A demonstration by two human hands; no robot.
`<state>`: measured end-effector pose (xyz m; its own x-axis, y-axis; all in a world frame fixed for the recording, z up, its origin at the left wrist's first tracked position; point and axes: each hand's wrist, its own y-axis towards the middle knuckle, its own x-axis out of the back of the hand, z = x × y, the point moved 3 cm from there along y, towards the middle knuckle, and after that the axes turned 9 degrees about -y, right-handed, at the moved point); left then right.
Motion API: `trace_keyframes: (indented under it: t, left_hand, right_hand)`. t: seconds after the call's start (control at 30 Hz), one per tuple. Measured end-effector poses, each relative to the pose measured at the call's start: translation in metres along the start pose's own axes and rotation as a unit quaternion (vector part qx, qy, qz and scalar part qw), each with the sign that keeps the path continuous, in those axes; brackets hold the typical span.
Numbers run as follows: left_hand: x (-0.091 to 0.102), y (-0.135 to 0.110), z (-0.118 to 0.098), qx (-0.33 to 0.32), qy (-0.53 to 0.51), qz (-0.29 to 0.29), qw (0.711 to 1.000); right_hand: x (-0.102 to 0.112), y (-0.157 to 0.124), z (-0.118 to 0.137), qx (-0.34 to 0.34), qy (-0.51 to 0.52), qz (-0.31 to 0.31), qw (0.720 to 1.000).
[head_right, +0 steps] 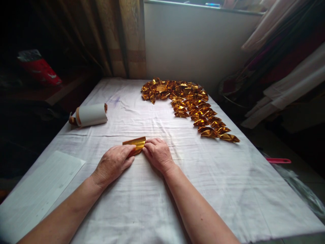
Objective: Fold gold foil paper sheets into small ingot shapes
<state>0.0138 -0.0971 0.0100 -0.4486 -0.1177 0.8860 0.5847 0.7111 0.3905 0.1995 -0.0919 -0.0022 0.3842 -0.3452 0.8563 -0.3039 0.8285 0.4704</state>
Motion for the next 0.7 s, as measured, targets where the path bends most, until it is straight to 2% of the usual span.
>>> trace_keyframes:
  t: [0.07,0.2,0.43,0.6,0.7]
  left_hand:
    - [0.001,0.002,-0.002,0.01,0.004,0.011,1.0]
    - [0.003,0.005,-0.002,0.021,0.023,-0.001,1.0]
    - [0.004,0.003,-0.001,0.004,-0.001,-0.009,1.0]
    - [0.006,-0.006,0.002,-0.003,-0.041,-0.031,0.999]
    - [0.008,-0.01,0.006,0.016,-0.062,-0.037,0.997]
  right_hand:
    - [-0.002,0.001,-0.002,-0.011,0.014,0.0,1.0]
    - [-0.001,0.001,-0.003,-0.027,0.035,0.009,0.999]
    - [0.008,-0.004,0.015,0.055,0.01,0.042,0.998]
    - [0.007,-0.007,0.013,0.033,-0.004,0.036,0.999]
    - [0.005,-0.008,0.009,0.022,0.006,0.026,0.999]
